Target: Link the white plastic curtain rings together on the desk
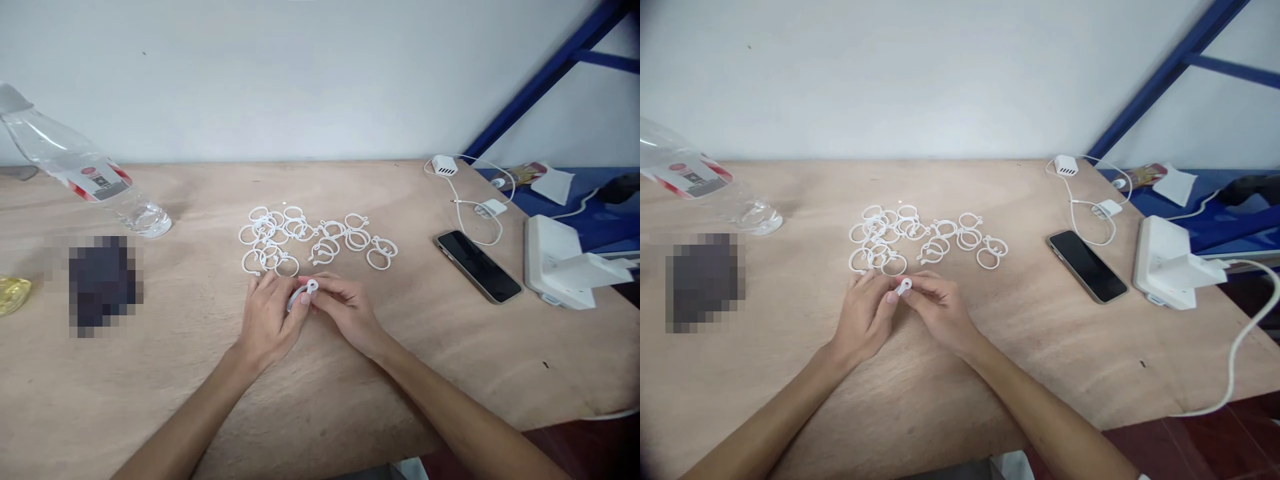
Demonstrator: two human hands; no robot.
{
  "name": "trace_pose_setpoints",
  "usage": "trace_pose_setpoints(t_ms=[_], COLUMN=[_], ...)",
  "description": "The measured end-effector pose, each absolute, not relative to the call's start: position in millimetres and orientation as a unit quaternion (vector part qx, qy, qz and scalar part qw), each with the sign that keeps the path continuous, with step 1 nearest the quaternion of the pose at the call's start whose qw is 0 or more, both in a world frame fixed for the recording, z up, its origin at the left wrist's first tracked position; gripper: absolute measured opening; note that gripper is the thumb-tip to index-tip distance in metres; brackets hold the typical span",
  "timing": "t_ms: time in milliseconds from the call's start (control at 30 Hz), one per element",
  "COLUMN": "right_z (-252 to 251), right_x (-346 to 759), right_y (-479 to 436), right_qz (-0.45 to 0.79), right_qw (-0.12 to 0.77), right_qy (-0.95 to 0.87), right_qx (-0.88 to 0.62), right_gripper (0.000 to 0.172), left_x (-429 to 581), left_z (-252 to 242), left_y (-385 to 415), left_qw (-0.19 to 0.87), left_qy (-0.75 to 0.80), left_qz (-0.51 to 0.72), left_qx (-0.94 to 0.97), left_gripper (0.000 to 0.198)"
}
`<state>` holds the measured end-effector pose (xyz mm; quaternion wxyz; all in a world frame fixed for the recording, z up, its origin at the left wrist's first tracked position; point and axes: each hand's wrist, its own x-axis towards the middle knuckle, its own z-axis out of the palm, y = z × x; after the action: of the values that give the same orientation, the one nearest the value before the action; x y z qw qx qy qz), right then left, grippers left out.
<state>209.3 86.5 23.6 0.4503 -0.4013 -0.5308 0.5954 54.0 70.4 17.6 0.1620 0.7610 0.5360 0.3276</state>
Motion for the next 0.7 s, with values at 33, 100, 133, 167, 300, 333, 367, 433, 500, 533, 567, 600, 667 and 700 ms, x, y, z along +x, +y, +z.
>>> trace_pose_setpoints(t_ms=[33,100,133,167,300,333,367,433,500,533,567,600,667,700], right_z=[23.5,22.7,22.4,22.3,24.7,25.3,25.6,24.6,22.1,20.9,20.2,20.2,23.5,26.7], right_x=[209.4,209.6,209.6,209.4,208.8,209.0,209.2,209.6,209.5,209.2,208.8,208.3,206.8,205.8], right_y=[86.2,86.2,86.4,86.7,86.2,85.6,85.0,85.2,89.2,93.3,98.8,105.4,120.6,127.9], right_qz=[0.61,0.638,0.647,0.649,0.583,0.565,0.552,0.542,0.546,0.548,0.542,0.527,0.477,0.454], right_qw=[0.445,0.441,0.44,0.44,0.448,0.448,0.445,0.435,0.43,0.43,0.432,0.432,0.401,0.361], right_qy=[-0.524,-0.505,-0.497,-0.495,-0.546,-0.56,-0.572,-0.588,-0.588,-0.581,-0.574,-0.575,-0.618,-0.661], right_qx=[-0.394,-0.38,-0.375,-0.374,-0.403,-0.409,-0.413,-0.414,-0.414,-0.421,-0.435,-0.454,-0.479,-0.475], right_gripper=[0.015,0.017,0.019,0.022,0.027,0.028,0.029,0.031,0.033,0.034,0.034,0.032,0.026,0.023], left_x=[53.5,52.7,52.6,52.6,53.2,53.2,53.2,52.8,52.8,53.1,53.7,54.5,56.5,57.5], left_z=[17.0,16.0,15.5,15.1,12.5,11.7,10.9,10.0,10.2,10.8,11.6,12.6,14.9,16.0], left_y=[70.7,71.5,72.0,72.4,73.5,73.7,73.8,74.1,73.9,73.5,72.8,71.8,69.5,68.3], left_qw=[0.162,0.171,0.177,0.182,0.184,0.179,0.173,0.164,0.159,0.154,0.143,0.127,0.088,0.074], left_qy=[0.534,0.532,0.53,0.525,0.494,0.49,0.489,0.492,0.501,0.508,0.517,0.527,0.545,0.548], left_qz=[0.321,0.311,0.307,0.304,0.31,0.311,0.312,0.309,0.303,0.3,0.299,0.299,0.305,0.31], left_qx=[0.765,0.769,0.771,0.774,0.791,0.794,0.796,0.797,0.795,0.793,0.789,0.785,0.776,0.774], left_gripper=[0.044,0.049,0.051,0.053,0.058,0.058,0.057,0.054,0.049,0.045,0.04,0.034,0.022,0.02])
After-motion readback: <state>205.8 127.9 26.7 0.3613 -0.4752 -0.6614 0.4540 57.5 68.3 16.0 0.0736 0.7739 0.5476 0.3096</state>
